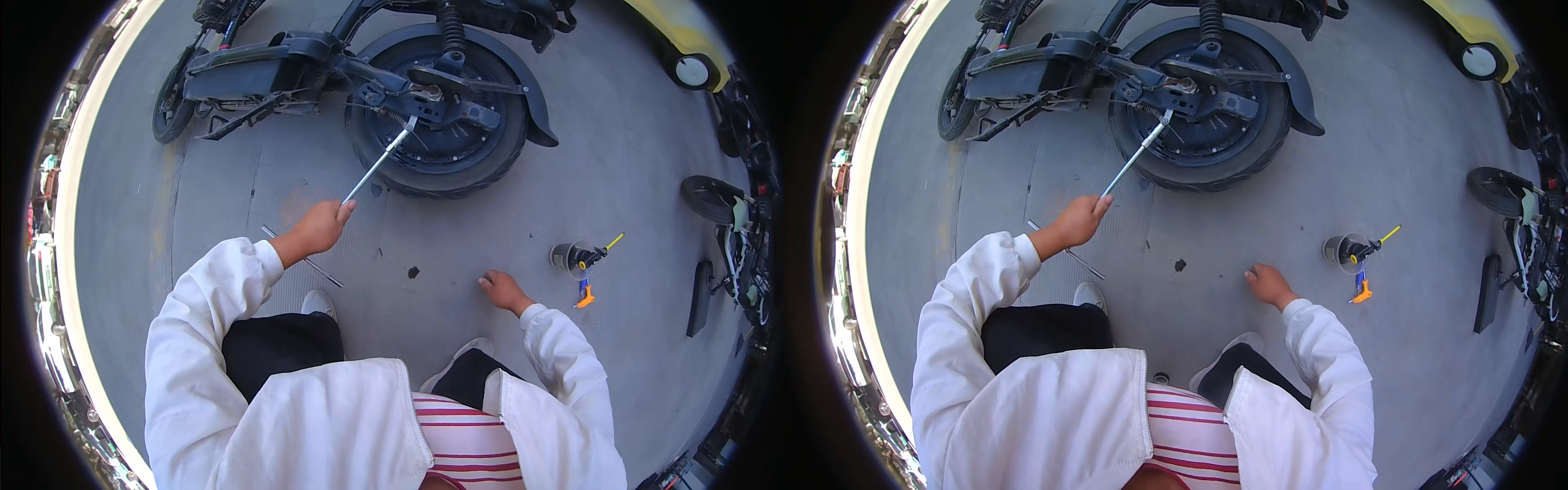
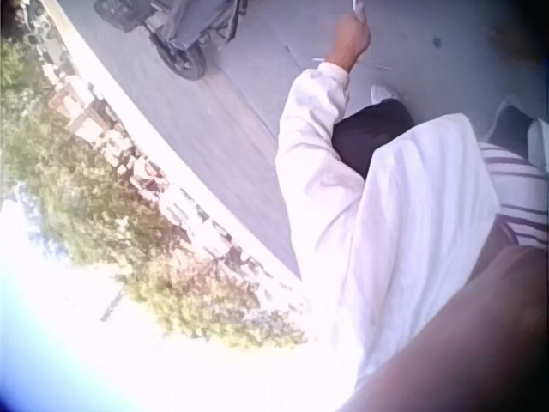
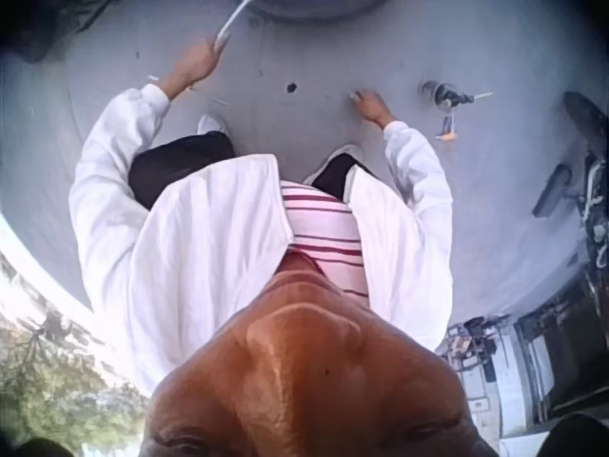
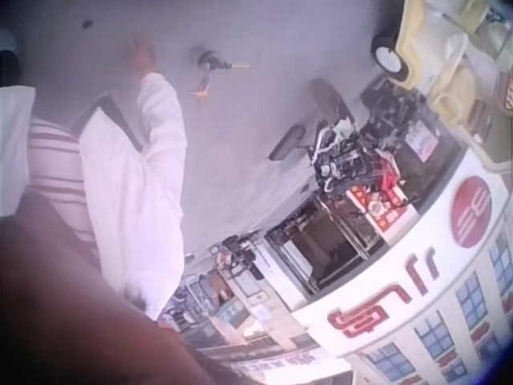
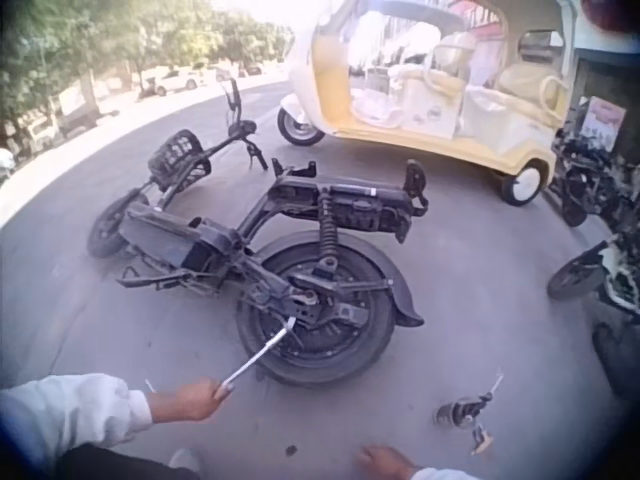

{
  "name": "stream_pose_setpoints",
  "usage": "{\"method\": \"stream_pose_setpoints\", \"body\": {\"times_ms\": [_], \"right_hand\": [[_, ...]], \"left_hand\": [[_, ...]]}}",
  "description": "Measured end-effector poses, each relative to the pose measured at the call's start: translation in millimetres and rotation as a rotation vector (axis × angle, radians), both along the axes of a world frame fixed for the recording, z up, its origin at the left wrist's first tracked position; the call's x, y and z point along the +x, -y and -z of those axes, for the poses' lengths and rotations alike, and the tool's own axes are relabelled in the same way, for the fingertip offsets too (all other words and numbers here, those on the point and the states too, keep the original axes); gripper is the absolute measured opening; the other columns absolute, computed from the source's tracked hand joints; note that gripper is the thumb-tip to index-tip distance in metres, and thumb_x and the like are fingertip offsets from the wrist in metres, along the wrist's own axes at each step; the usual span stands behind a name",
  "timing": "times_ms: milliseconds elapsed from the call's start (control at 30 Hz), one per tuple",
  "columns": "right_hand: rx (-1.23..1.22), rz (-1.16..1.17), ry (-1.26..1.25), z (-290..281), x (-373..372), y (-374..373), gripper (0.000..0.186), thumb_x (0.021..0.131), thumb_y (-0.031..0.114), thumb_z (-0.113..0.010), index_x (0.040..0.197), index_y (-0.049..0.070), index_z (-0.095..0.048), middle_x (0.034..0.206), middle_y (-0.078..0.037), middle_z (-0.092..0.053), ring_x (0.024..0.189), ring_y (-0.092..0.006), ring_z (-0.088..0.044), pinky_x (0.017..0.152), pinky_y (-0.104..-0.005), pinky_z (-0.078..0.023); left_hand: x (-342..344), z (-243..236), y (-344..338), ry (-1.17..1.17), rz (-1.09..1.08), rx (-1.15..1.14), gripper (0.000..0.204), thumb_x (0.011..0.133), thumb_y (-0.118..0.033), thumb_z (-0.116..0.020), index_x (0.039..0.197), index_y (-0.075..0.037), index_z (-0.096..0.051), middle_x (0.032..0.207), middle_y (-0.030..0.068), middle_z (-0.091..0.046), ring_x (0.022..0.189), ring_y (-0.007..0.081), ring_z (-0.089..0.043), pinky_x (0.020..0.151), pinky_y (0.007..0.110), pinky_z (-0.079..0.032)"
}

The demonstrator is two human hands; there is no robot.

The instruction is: The person uses a T-handle wrench to loosen and tighten a bolt on the rear wheel hub of a black electric scooter. They briefly pick up a spray bottle, then continue adjusting the wheel bolt before standing up and moving the scooter.

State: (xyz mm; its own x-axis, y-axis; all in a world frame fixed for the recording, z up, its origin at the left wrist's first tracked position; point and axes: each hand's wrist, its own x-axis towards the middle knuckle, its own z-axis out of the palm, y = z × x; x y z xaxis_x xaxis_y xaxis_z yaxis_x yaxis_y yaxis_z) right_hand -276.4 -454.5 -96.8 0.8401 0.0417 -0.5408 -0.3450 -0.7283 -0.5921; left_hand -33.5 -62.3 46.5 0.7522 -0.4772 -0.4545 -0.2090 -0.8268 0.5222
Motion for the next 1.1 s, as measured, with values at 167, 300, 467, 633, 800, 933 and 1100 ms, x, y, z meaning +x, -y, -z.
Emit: {"method": "stream_pose_setpoints", "body": {"times_ms": [167,300,467,633,800,933,1100], "right_hand": [[-0.063,-0.133,-0.141,-10,15,-17,0.037,0.097,0.034,-0.053,0.102,-0.001,-0.065,0.107,-0.025,-0.066,0.103,-0.0438,-0.06,0.09,-0.0481,-0.047],[0.082,-0.12,0.098,12,18,-26,0.028,0.097,0.024,-0.056,0.092,-0.003,-0.062,0.082,-0.018,-0.066,0.076,-0.0329,-0.061,0.073,-0.0429,-0.049],[0.213,-0.066,-0.039,37,36,-35,0.031,0.099,0.023,-0.051,0.081,-0.002,-0.057,0.069,-0.009,-0.056,0.064,-0.0181,-0.052,0.061,-0.0377,-0.043],[0.296,-0.115,-0.16,35,70,-64,0.033,0.101,0.024,-0.05,0.083,-0.002,-0.058,0.073,-0.01,-0.056,0.065,-0.0194,-0.052,0.063,-0.0391,-0.043],[0.45,-0.183,-0.062,29,97,-119,0.035,0.105,0.03,-0.047,0.09,0.001,-0.059,0.075,-0.004,-0.053,0.064,-0.013,-0.047,0.06,-0.0326,-0.039],[0.805,0.211,-0.272,-37,112,-173,0.043,0.107,0.043,-0.04,0.107,0.004,-0.06,0.077,0.001,-0.048,0.064,-0.0076,-0.04,0.058,-0.0253,-0.033],[0.984,0.363,-0.072,-76,158,-202,0.052,0.108,0.048,-0.035,0.124,0.004,-0.058,0.085,0.0,-0.05,0.068,-0.0083,-0.04,0.061,-0.0255,-0.033]], "left_hand": [[-36,-31,31,-0.52,-0.327,-0.199,0.059,0.107,-0.049,-0.03,0.079,-0.001,-0.049,0.059,0.0103,-0.05,0.04,0.0201,-0.049,0.043,0.037,-0.047],[31,-24,-31,-0.057,0.064,0.075,0.062,0.106,-0.048,-0.033,0.089,0.002,-0.067,0.085,0.0193,-0.069,0.081,0.0415,-0.066,0.074,0.05,-0.051],[13,-33,-20,-0.003,-0.039,0.064,0.06,0.106,-0.046,-0.034,0.092,0.002,-0.068,0.088,0.0222,-0.068,0.085,0.044,-0.064,0.08,0.051,-0.049],[-42,-20,10,-0.253,-0.19,-0.206,0.061,0.107,-0.041,-0.032,0.086,0.006,-0.065,0.082,0.0243,-0.066,0.081,0.0447,-0.064,0.077,0.054,-0.048],[-48,-24,17,-0.116,-0.242,-0.218,0.06,0.106,-0.042,-0.036,0.086,0.005,-0.067,0.08,0.0226,-0.068,0.076,0.0439,-0.066,0.073,0.053,-0.05],[-50,-20,18,-0.029,-0.353,-0.156,0.05,0.102,-0.041,-0.046,0.088,0.002,-0.069,0.082,0.0196,-0.069,0.082,0.0412,-0.067,0.076,0.052,-0.052],[-62,-24,26,-0.011,-0.588,-0.232,0.035,0.095,-0.031,-0.06,0.107,0.002,-0.061,0.091,0.0212,-0.071,0.088,0.0417,-0.068,0.078,0.05,-0.054]]}}
